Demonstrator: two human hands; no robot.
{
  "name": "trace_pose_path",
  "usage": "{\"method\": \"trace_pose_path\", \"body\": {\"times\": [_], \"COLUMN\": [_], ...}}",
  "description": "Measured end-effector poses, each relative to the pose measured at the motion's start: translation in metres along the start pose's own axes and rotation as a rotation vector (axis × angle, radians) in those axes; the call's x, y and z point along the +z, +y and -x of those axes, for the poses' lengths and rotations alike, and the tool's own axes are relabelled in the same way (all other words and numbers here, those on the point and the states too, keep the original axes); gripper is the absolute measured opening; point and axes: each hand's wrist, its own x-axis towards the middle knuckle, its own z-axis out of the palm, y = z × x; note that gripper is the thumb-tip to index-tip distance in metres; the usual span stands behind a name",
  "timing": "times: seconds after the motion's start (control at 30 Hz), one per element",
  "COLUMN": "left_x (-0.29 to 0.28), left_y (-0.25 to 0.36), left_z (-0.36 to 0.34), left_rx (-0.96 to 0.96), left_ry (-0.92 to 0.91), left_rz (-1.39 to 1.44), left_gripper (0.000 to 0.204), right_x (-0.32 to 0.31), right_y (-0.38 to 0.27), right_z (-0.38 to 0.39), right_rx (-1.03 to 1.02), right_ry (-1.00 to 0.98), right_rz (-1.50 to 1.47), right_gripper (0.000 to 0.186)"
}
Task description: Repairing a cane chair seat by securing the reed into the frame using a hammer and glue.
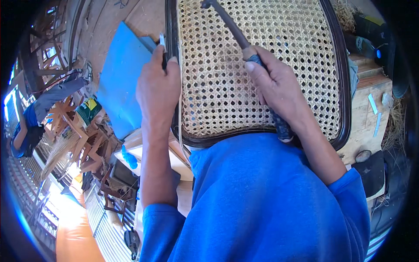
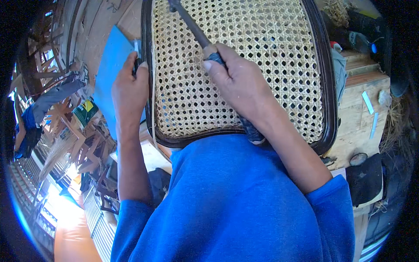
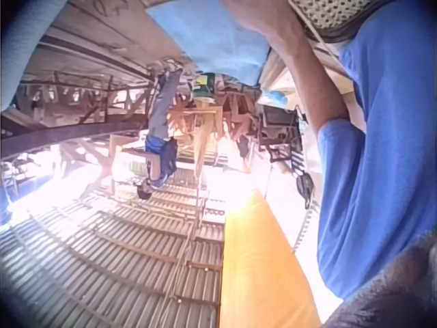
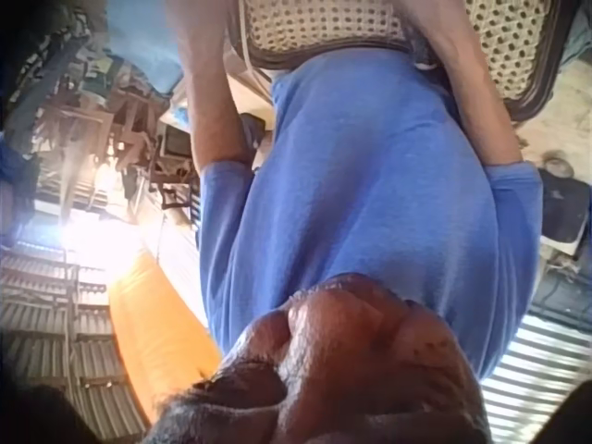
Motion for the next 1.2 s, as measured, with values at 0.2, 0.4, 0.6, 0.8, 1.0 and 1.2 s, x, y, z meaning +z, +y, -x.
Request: {"method": "trace_pose_path", "body": {"times": [0.2,0.4,0.6,0.8,1.0,1.2], "left_x": [0.011,0.018,0.018,0.017,0.02,0.022], "left_y": [0.007,0.016,0.024,0.031,0.034,0.038], "left_z": [-0.02,-0.032,-0.039,-0.043,-0.043,-0.045], "left_rx": [0.06,0.087,0.095,0.071,0.112,0.117], "left_ry": [-0.007,-0.047,-0.093,-0.151,-0.155,-0.198], "left_rz": [-0.083,-0.161,-0.247,-0.286,-0.376,-0.388], "left_gripper": [0.045,0.043,0.044,0.044,0.038,0.036], "right_x": [0.0,0.0,0.004,0.007,0.01,0.01], "right_y": [-0.002,-0.002,-0.009,-0.01,-0.025,-0.013], "right_z": [-0.01,-0.023,-0.03,-0.03,-0.025,-0.038], "right_rx": [-0.027,-0.085,-0.065,-0.12,-0.09,-0.099], "right_ry": [0.008,0.012,-0.022,-0.044,-0.094,-0.168], "right_rz": [-0.005,0.145,0.211,0.233,0.128,0.398], "right_gripper": [0.04,0.039,0.036,0.033,0.029,0.027]}}
